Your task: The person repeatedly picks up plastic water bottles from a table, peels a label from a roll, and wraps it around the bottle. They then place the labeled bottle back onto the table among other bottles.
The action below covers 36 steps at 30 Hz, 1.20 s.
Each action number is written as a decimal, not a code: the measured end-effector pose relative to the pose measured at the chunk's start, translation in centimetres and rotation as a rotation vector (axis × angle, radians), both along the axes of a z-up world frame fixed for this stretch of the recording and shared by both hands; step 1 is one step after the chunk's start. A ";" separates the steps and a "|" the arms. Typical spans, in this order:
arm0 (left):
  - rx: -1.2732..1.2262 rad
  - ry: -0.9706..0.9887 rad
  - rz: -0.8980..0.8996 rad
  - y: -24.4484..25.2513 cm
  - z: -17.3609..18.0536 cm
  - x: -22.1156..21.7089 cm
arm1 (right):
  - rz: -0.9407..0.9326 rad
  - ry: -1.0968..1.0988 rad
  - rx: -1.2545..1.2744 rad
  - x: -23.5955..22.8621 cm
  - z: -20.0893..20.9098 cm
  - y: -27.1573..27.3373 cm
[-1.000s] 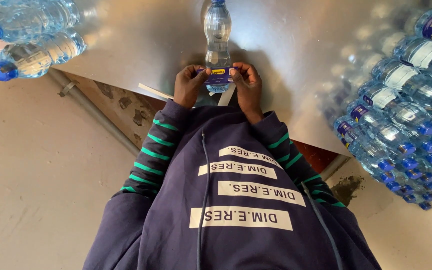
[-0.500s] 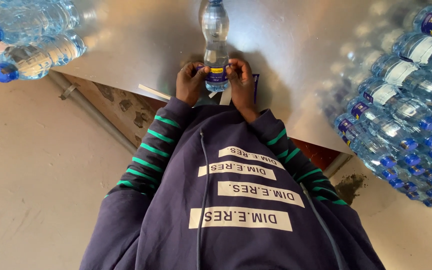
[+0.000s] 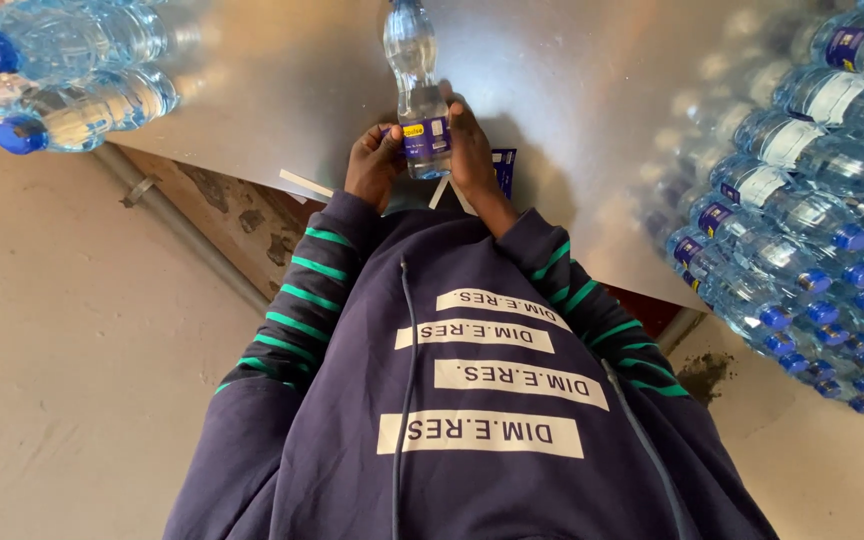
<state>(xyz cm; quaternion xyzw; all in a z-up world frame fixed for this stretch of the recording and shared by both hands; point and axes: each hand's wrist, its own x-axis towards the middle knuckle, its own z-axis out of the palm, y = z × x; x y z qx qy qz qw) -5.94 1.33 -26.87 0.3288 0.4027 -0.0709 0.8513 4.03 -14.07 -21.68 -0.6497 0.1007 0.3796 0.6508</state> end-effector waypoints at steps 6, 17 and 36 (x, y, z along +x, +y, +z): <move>0.074 -0.040 0.084 -0.7 1.8 0.8 | 0.133 -0.011 -0.117 -0.5 1.7 0.6; 0.165 -0.225 0.131 -2.9 3.7 4.9 | -0.321 0.525 0.558 -0.1 1.1 0.3; 0.307 -0.709 -1.181 -0.4 17.2 10.1 | -0.026 0.473 1.118 1.4 1.1 -10.4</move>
